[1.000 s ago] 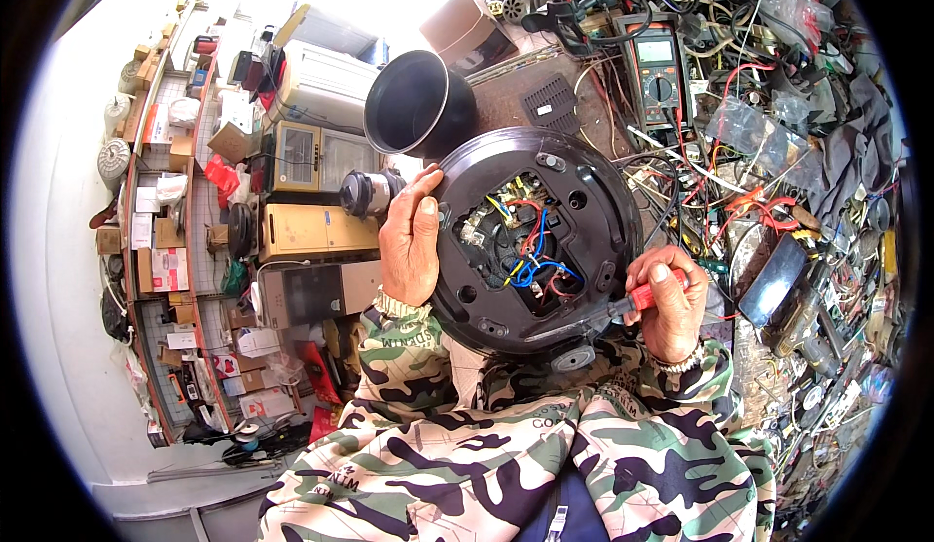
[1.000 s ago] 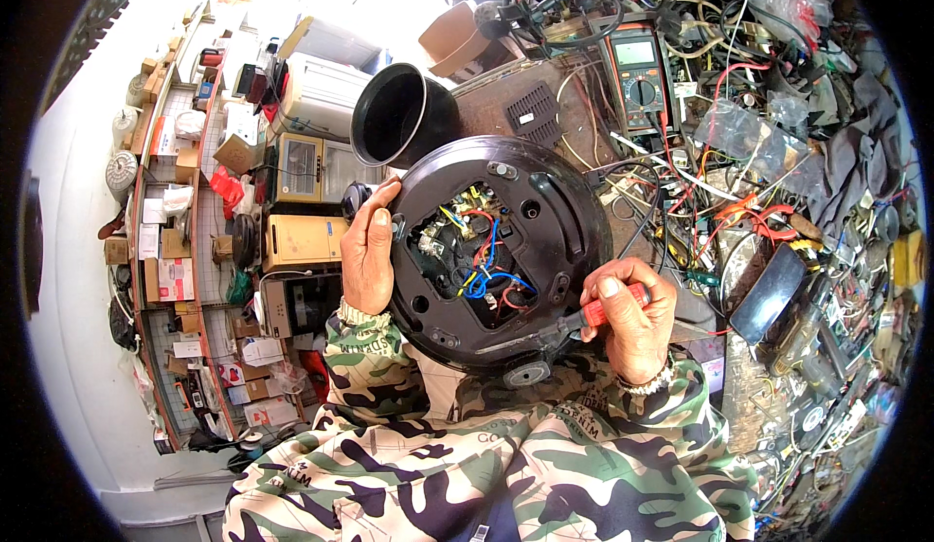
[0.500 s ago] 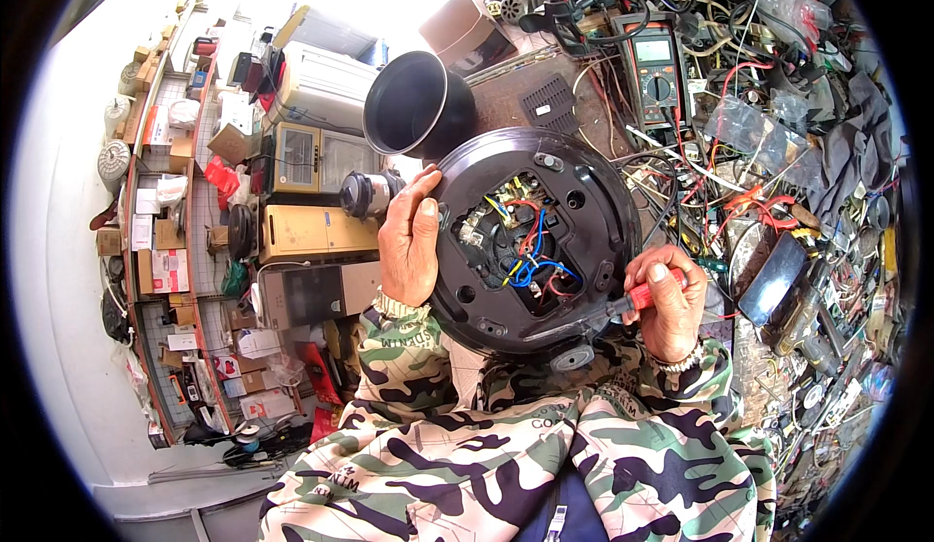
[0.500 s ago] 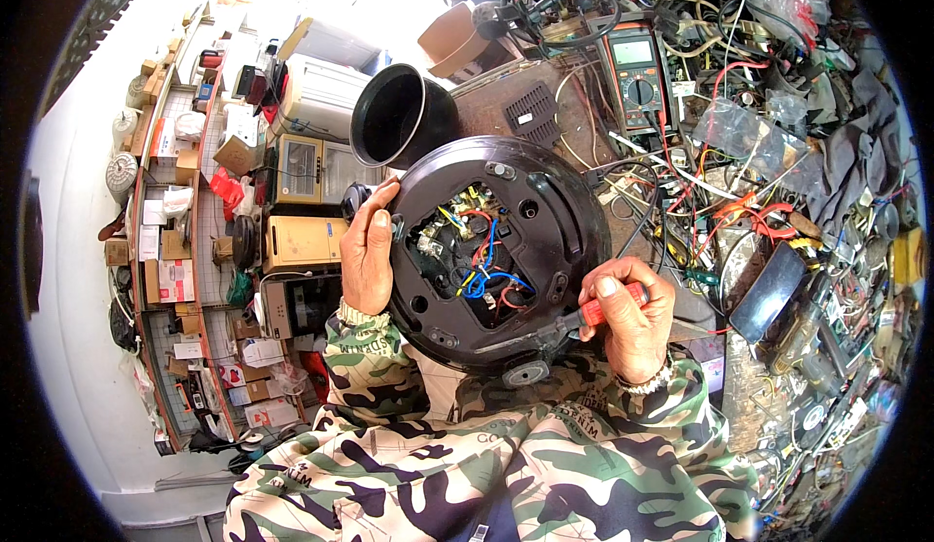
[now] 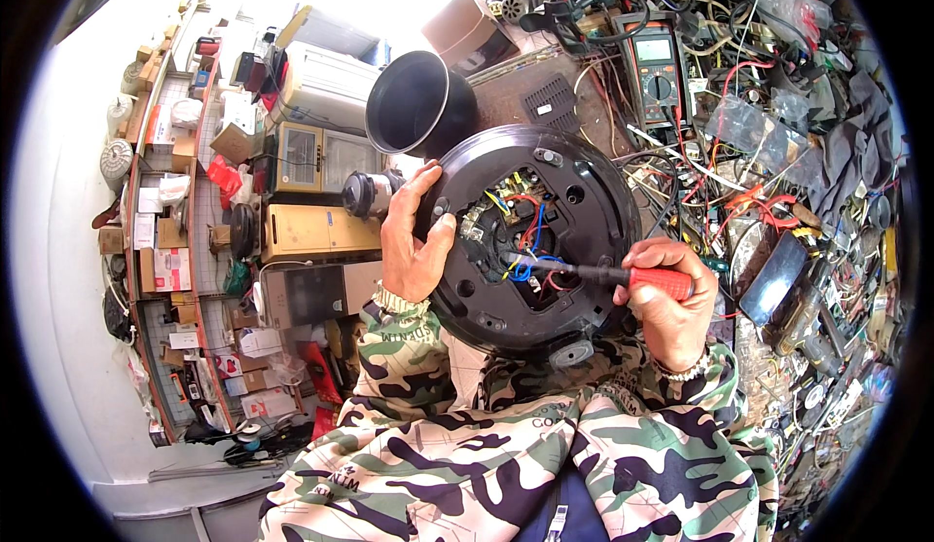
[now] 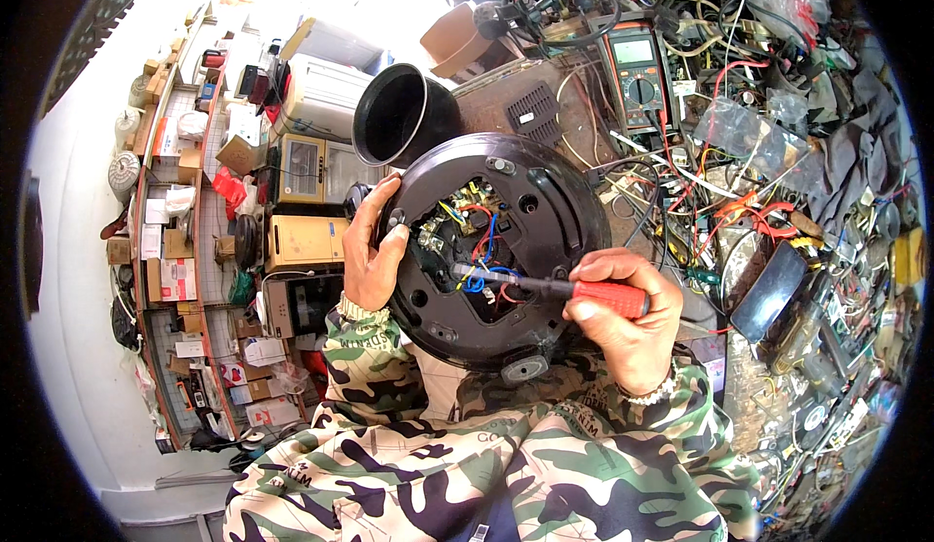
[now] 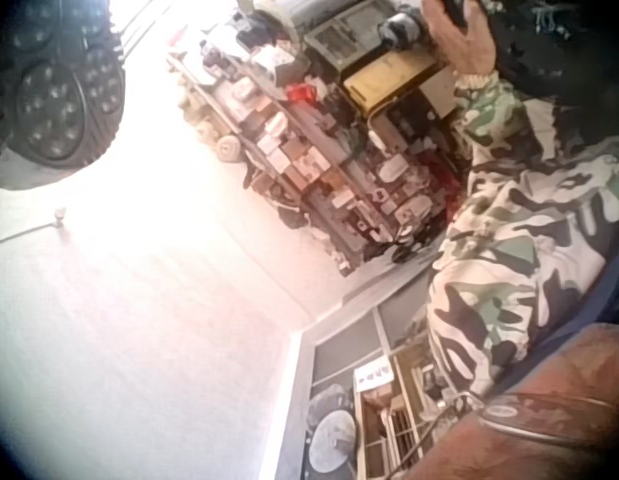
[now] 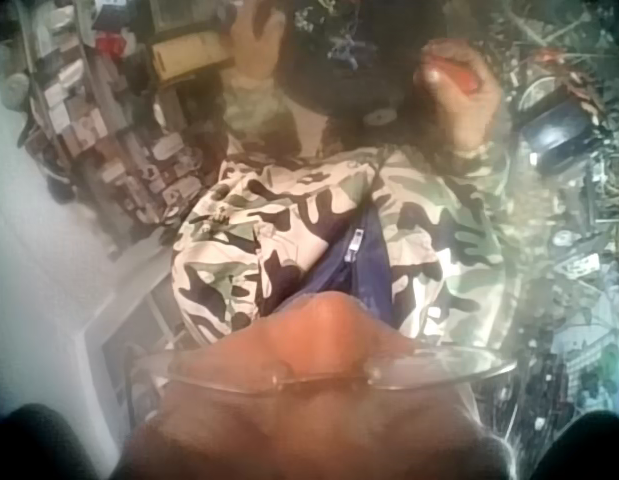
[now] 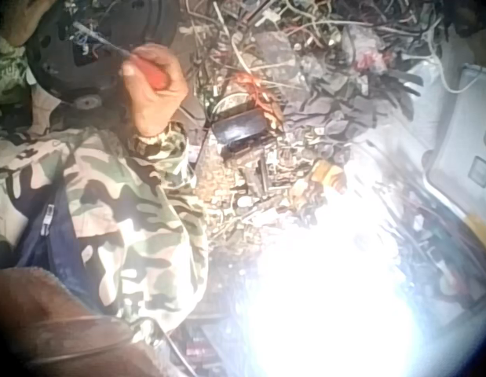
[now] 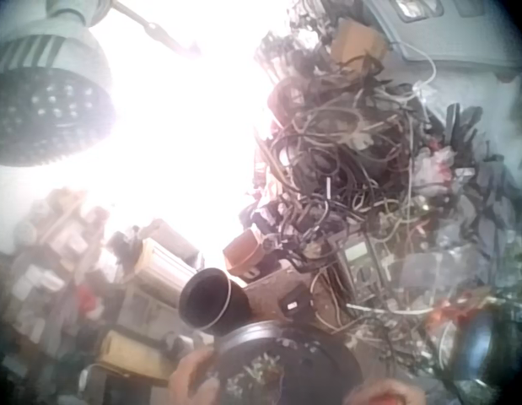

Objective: The person disassembles a rice cooker by removing the lid and inner pot, then flips the unit to access the bottom. Using a screwdriver, they remove the base cover and proceed to unscrew and detach a small internal component from the wiring harness.

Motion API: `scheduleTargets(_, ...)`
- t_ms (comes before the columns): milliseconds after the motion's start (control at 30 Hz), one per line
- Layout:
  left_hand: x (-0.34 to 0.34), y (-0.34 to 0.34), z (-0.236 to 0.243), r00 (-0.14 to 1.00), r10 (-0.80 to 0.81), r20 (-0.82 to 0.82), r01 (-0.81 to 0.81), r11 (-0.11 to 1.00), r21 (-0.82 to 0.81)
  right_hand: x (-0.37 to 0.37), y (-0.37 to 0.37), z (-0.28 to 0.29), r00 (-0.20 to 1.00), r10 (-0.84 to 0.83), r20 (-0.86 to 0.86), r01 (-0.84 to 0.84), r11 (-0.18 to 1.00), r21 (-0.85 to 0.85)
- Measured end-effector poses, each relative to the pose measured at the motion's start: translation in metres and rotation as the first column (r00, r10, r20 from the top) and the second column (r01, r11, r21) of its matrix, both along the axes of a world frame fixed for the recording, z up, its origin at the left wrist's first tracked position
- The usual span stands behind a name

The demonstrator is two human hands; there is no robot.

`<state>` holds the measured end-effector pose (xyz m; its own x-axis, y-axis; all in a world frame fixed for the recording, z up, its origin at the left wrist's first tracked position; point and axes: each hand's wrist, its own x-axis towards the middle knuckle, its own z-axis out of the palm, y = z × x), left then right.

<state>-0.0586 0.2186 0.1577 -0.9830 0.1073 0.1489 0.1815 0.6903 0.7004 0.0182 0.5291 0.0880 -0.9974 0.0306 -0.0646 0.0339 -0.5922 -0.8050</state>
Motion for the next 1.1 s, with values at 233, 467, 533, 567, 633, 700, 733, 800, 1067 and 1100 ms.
scheduleTargets(233, 0.001, 0.001, -0.001, 0.999, 0.034, 0.005, -0.034, 0.999, 0.014, -0.014, -0.018, 0.03, 0.945, 0.065, -0.319, 0.137, 0.811, 0.568)
scheduleTargets(467, 0.002, 0.002, 0.001, 0.999, 0.043, 0.001, -0.043, 0.999, 0.001, -0.018, -0.04, 0.024, 0.895, 0.155, -0.417, 0.159, 0.764, 0.625)
scheduleTargets(533, 0.002, 0.002, 0.001, 0.999, 0.044, -0.002, -0.044, 0.999, 0.002, -0.02, -0.041, 0.024, 0.891, 0.162, -0.424, 0.157, 0.766, 0.623)
scheduleTargets(567, 0.002, 0.002, 0.001, 0.999, 0.041, 0.003, -0.041, 0.999, 0.01, -0.02, -0.042, 0.024, 0.89, 0.163, -0.426, 0.158, 0.765, 0.624)
scheduleTargets(633, 0.0, 0.003, 0.001, 0.999, 0.035, 0.013, -0.036, 0.999, 0.025, -0.022, -0.042, 0.024, 0.89, 0.159, -0.428, 0.165, 0.762, 0.626)
scheduleTargets(700, 0.0, 0.001, -0.001, 0.999, 0.036, 0.008, -0.036, 0.999, 0.015, -0.022, -0.042, 0.024, 0.887, 0.161, -0.433, 0.168, 0.76, 0.628)
scheduleTargets(733, 0.001, 0.0, -0.002, 0.999, 0.036, 0.006, -0.036, 0.999, 0.01, -0.022, -0.043, 0.024, 0.885, 0.164, -0.436, 0.169, 0.759, 0.629)
scheduleTargets(800, 0.0, 0.0, -0.002, 0.999, 0.04, 0.015, -0.04, 0.999, 0.031, -0.023, -0.043, 0.024, 0.881, 0.159, -0.445, 0.18, 0.757, 0.628)
scheduleTargets(1067, -0.001, 0.0, -0.002, 0.999, 0.036, 0.021, -0.037, 0.998, 0.052, -0.024, -0.044, 0.018, 0.851, 0.166, -0.497, 0.213, 0.757, 0.618)
scheduleTargets(1100, -0.001, 0.0, -0.003, 0.999, 0.039, 0.024, -0.04, 0.998, 0.051, -0.025, -0.044, 0.019, 0.853, 0.165, -0.495, 0.213, 0.757, 0.618)
